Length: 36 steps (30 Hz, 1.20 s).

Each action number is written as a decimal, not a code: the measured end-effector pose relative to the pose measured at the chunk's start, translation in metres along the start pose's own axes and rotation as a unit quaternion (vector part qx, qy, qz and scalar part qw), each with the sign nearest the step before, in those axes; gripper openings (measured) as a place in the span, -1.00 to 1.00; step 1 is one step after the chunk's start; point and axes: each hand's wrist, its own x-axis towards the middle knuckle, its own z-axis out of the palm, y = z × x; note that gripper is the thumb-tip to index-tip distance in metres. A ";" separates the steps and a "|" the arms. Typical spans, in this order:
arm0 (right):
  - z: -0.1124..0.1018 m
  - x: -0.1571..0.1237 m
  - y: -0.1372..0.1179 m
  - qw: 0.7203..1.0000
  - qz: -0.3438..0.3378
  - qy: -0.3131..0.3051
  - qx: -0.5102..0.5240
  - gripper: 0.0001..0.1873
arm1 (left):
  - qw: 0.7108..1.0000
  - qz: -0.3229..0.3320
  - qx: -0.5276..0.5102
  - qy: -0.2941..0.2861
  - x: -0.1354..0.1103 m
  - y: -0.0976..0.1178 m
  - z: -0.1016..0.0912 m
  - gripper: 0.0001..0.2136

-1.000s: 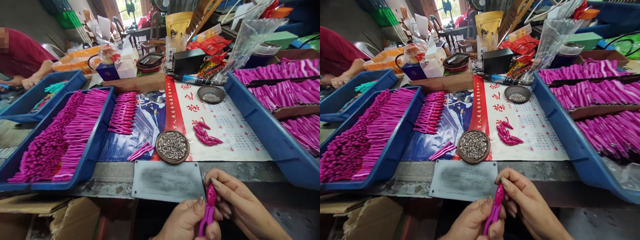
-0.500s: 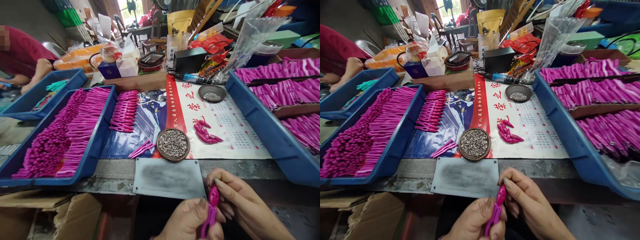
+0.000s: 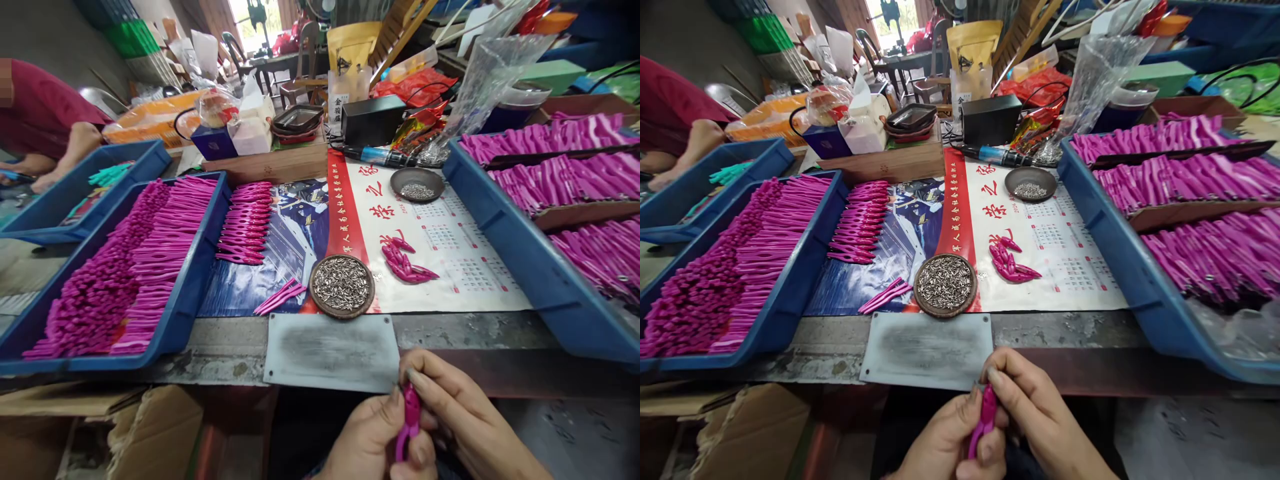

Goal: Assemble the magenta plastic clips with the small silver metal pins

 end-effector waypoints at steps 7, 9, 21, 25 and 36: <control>0.004 -0.001 0.001 0.999 -0.014 0.006 -0.044 -0.66 | 1.000 0.006 0.000 0.000 0.001 0.004 0.000 -0.64; 0.004 0.002 -0.005 0.997 -0.025 -0.002 -0.069 -0.67 | 1.000 0.019 0.004 -0.004 0.001 0.006 0.001 -0.64; 0.014 0.044 -0.042 0.987 -0.076 -0.100 -0.100 -0.63 | 0.989 0.145 -0.008 -0.009 0.007 0.027 0.001 -0.66; 0.011 0.064 -0.063 0.957 -0.143 -0.068 -0.241 -0.72 | 0.990 0.137 -0.008 -0.014 0.000 0.042 0.010 -0.66; 0.024 0.139 -0.068 0.634 -0.219 -0.016 -0.742 -0.80 | 0.987 0.147 -0.042 -0.042 -0.016 0.040 -0.007 -0.68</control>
